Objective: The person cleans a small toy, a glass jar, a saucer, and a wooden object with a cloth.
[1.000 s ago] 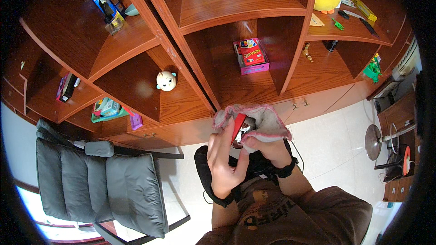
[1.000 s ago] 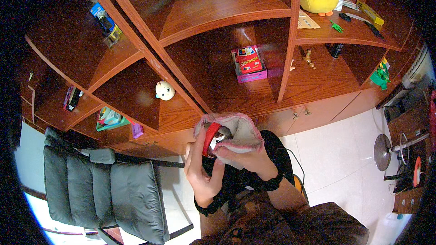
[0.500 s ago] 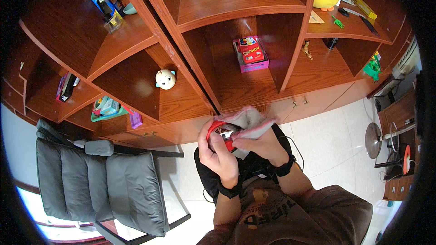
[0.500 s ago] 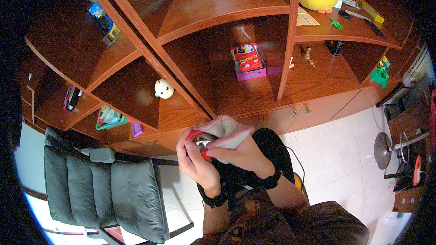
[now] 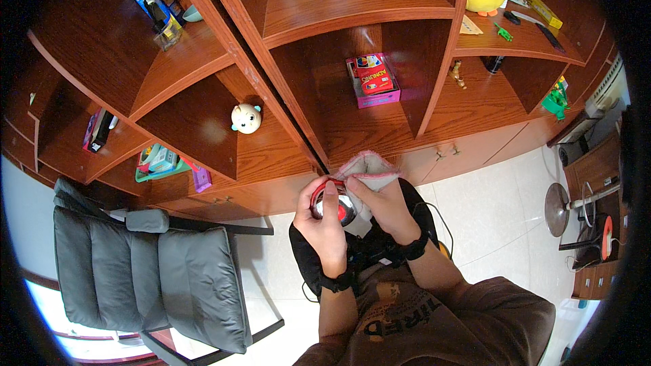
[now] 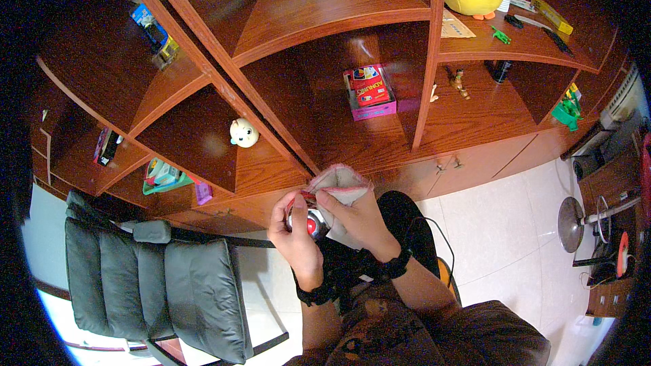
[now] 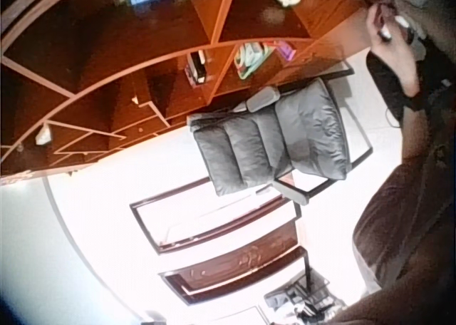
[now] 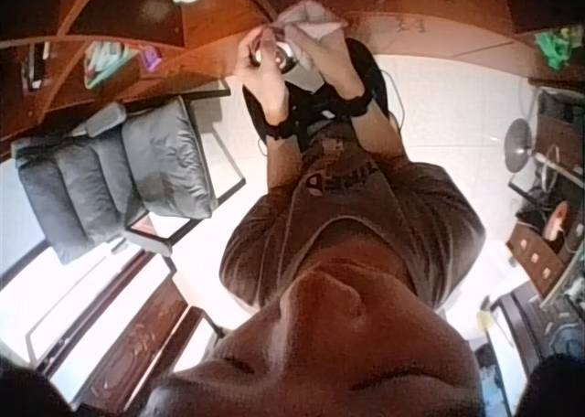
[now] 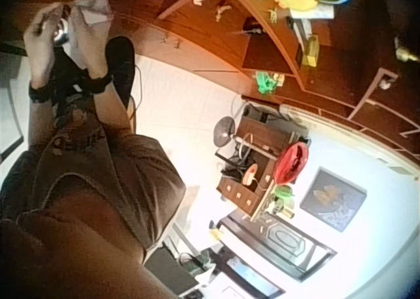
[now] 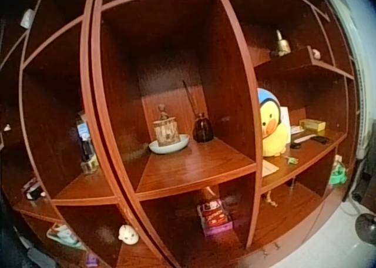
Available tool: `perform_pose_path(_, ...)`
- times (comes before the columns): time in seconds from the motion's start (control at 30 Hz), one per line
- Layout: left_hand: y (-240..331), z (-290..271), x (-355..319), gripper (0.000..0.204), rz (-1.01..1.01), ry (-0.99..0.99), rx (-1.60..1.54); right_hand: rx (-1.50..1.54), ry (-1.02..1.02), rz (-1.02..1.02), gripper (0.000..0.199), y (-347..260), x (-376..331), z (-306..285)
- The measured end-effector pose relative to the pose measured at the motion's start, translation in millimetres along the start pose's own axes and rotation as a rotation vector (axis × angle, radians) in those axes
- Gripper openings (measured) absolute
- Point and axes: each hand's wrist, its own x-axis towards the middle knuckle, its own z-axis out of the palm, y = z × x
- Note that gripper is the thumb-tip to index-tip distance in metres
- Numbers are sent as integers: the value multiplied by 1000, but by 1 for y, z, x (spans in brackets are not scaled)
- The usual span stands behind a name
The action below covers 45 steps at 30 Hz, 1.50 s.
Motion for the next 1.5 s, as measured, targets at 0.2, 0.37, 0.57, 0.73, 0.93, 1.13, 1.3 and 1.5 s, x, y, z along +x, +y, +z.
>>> perform_pose_path(0.2, 2, -3, 3, 19, -51, 65, -66, -342, -279, -181, 46, -15, -3, 5)
perform_pose_path(0.37, -1, -3, 2, 20, -128, 66, -126, -300, -254, -91, 51, -1, -2, 1)
perform_pose_path(0.57, -3, -1, -1, 19, -81, 34, -34, -138, 62, -39, 25, 10, 9, 2)
perform_pose_path(0.73, -18, -6, 6, 20, -77, 51, -49, -148, -45, -3, 20, 14, 4, 2)
perform_pose_path(0.93, -34, -7, 18, 16, -107, 153, -150, -207, -328, -146, 49, 21, -16, 4)
perform_pose_path(1.13, -40, -15, 16, 26, -59, -3, -196, -906, -502, -496, 50, 3, 1, 5)
perform_pose_path(1.3, -27, -11, 17, 42, -177, -82, -473, -775, -392, -498, 44, 4, 23, 1)
perform_pose_path(1.5, -21, -15, 13, 42, -322, -200, -541, -414, -116, -434, 36, 19, 24, -6)
